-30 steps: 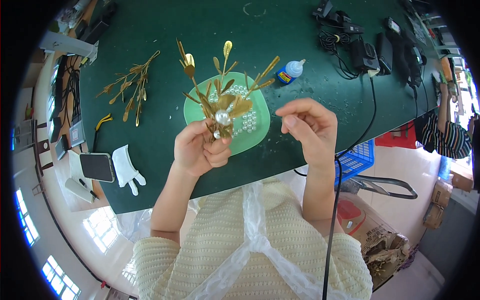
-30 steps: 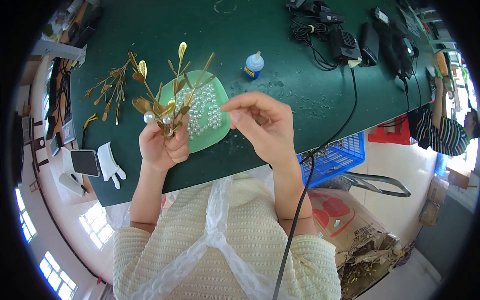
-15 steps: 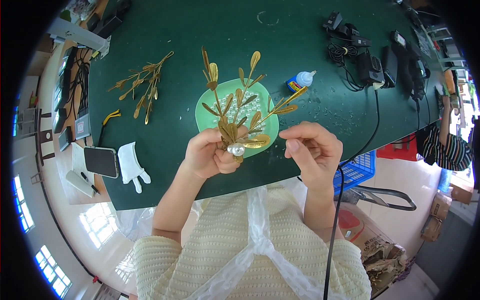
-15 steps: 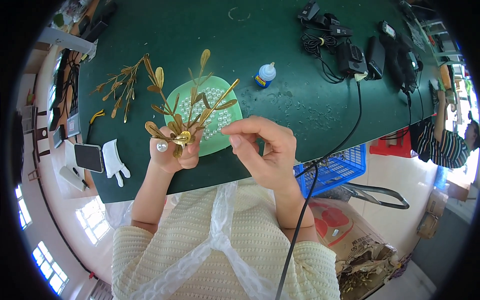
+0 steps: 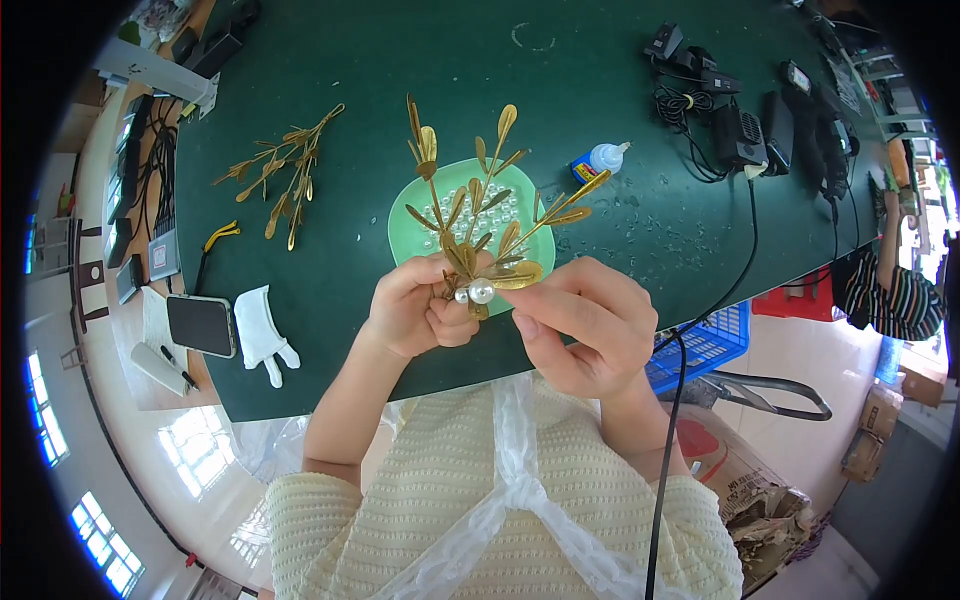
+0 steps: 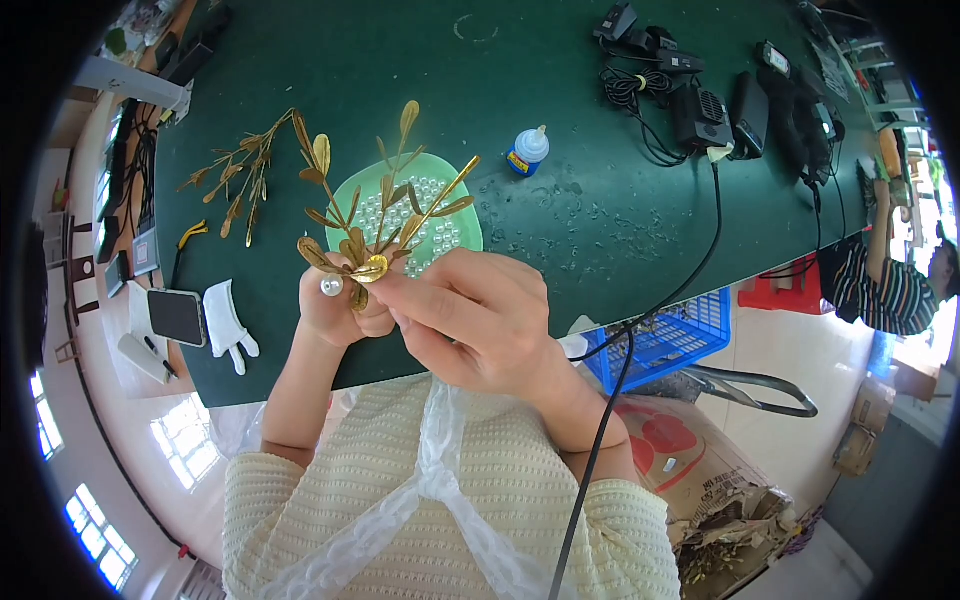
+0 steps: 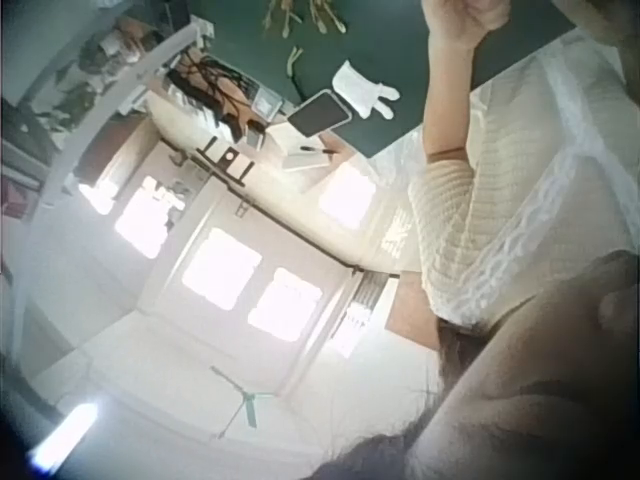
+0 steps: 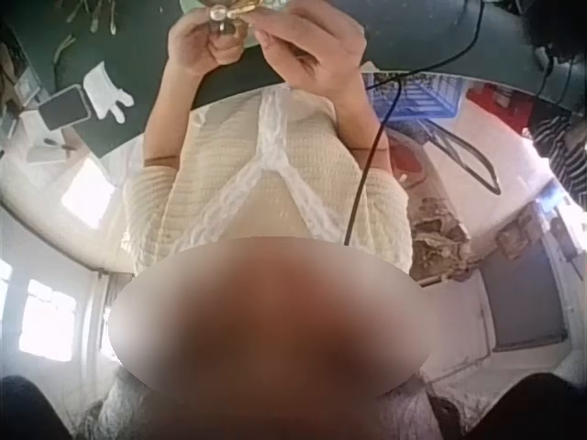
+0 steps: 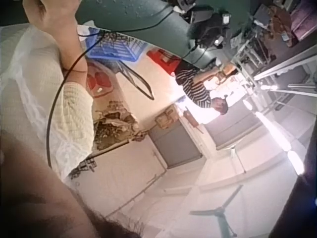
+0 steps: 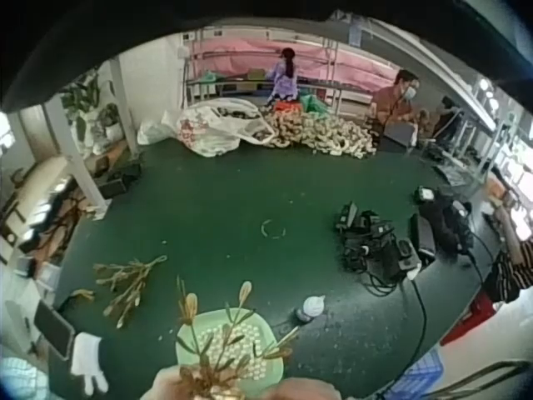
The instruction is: The person applies glue from a bottle onto the leaves of a gold-colored branch and presses pearls from a dish onto the glue. This process is repeated as the person attaches additional pearls one by one to different spots on the branch.
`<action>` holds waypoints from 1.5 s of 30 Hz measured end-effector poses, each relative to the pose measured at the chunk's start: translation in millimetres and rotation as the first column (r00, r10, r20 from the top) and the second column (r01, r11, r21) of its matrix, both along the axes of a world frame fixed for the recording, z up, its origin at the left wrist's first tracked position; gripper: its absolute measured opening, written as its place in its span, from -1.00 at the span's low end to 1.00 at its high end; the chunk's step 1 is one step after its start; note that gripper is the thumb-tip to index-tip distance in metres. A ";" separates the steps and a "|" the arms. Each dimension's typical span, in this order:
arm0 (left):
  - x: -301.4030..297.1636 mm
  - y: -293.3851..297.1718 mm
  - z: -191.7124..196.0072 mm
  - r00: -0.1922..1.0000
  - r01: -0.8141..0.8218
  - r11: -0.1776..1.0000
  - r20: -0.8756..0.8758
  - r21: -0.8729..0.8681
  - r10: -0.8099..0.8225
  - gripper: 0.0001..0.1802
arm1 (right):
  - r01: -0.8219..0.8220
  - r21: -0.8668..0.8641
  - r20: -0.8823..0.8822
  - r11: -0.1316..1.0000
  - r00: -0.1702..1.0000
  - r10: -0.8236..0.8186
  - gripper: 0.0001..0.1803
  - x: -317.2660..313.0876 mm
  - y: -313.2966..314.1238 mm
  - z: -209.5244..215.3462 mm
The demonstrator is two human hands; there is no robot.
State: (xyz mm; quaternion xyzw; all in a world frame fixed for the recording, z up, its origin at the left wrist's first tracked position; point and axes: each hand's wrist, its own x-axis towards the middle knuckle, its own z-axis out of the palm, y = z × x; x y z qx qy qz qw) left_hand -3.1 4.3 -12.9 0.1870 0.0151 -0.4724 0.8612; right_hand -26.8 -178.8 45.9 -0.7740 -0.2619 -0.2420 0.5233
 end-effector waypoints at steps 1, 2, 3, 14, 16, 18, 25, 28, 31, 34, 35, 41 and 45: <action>0.1 1.0 -3.2 1.000 0.014 0.999 0.021 -0.033 -0.013 -0.64 | 0.004 -0.022 -0.014 1.000 1.000 -0.004 -0.72 -0.2 0.5 0.6; 0.4 1.5 -4.9 0.999 0.028 0.997 0.042 -0.066 -0.025 -0.61 | 0.004 -0.022 -0.014 1.000 1.000 -0.004 -0.72 -0.3 0.7 0.0; 1.0 1.6 -5.1 0.999 0.028 0.997 0.041 -0.066 -0.025 -0.61 | 0.006 -0.032 -0.007 0.999 1.000 -0.006 -0.71 -0.3 0.9 -0.9; 3.0 -0.6 0.6 0.995 0.042 0.997 0.095 -0.071 -0.035 -0.58 | 0.033 -0.012 0.006 0.999 0.999 -0.032 -0.74 1.2 2.2 2.0; 3.5 1.0 -0.7 0.995 0.043 0.997 0.093 -0.061 -0.037 -0.59 | 0.138 0.035 -0.020 0.990 0.990 -0.138 -0.64 -2.3 0.5 8.7; 5.6 1.6 -3.5 0.994 0.080 0.992 0.084 -0.099 -0.072 -0.59 | 0.212 0.074 0.057 0.974 0.975 -0.217 -0.68 -1.9 -6.1 1.6; 5.6 -0.1 -2.4 0.996 0.075 0.989 0.051 -0.126 -0.069 -0.58 | 0.465 0.261 -0.275 0.846 0.876 -0.396 -0.59 18.9 -40.9 -17.9; 5.3 -0.2 -0.5 0.998 0.058 0.988 0.026 -0.144 -0.055 -0.59 | 0.436 0.054 -0.318 0.898 0.860 -0.399 -0.28 40.0 -50.9 -36.5; 6.9 -1.6 4.8 0.999 0.035 0.991 0.045 -0.132 -0.029 -0.61 | 0.462 -0.101 -0.305 0.881 0.829 -0.470 -0.13 48.5 -48.9 -41.2; 8.5 -2.0 4.3 0.999 0.005 0.985 0.041 -0.172 0.002 -0.61 | 0.505 -0.234 -0.312 0.830 0.770 -0.557 -0.11 52.6 -47.6 -42.2; 8.5 -1.6 3.9 0.999 -0.007 0.983 0.030 -0.184 0.013 -0.61 | 0.522 -0.267 -0.354 0.810 0.729 -0.586 -0.10 53.7 -47.9 -43.8; 7.7 -3.2 3.6 1.000 -0.004 0.976 0.021 -0.218 0.009 -0.61 | 0.399 -0.310 -0.454 0.863 0.736 -0.503 -0.51 65.9 -53.6 -62.2; 7.0 -2.4 6.1 1.000 -0.004 0.981 0.008 -0.194 0.005 -0.59 | 0.399 -0.332 -0.352 0.855 0.788 -0.505 -0.75 68.0 -55.3 -72.2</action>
